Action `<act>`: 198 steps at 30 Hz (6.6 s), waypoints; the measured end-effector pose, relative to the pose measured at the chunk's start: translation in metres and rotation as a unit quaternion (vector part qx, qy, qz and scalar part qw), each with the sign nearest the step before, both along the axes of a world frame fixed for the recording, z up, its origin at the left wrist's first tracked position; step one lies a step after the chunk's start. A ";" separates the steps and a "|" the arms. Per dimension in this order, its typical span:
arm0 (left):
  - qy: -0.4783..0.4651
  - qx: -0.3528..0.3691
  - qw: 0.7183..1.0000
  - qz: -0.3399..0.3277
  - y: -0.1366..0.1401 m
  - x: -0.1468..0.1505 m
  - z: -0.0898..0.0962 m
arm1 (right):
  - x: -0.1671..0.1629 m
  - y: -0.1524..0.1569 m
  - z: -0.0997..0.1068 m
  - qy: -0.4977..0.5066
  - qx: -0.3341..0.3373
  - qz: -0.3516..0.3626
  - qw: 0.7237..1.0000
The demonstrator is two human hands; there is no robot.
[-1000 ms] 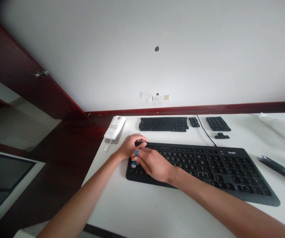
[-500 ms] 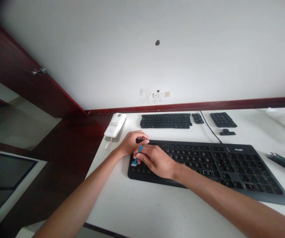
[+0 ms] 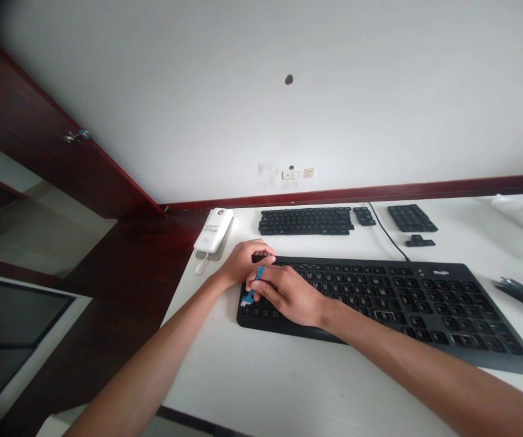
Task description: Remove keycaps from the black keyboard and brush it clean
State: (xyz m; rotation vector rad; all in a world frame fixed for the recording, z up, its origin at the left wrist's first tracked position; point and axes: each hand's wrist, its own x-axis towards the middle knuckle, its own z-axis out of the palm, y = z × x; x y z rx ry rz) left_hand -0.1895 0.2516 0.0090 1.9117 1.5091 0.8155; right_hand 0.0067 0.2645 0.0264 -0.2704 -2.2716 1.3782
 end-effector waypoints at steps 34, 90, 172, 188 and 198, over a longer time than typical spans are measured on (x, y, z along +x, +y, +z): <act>-0.015 0.013 1.000 -0.004 0.000 -0.001 -0.003 | 0.002 -0.001 0.000 -0.013 -0.009 0.017 1.000; 0.006 -0.002 1.000 0.004 0.000 0.000 0.000 | 0.002 -0.002 0.002 -0.033 0.004 -0.039 0.999; 0.011 0.001 1.000 0.001 -0.001 -0.002 -0.002 | 0.000 -0.002 -0.007 -0.063 -0.016 -0.015 0.998; -0.007 0.010 1.000 0.001 0.001 -0.003 -0.007 | 0.001 -0.001 -0.008 -0.045 -0.024 -0.019 0.999; -0.001 0.012 1.000 0.000 0.001 -0.003 -0.006 | 0.001 0.000 -0.007 -0.032 -0.049 -0.017 0.998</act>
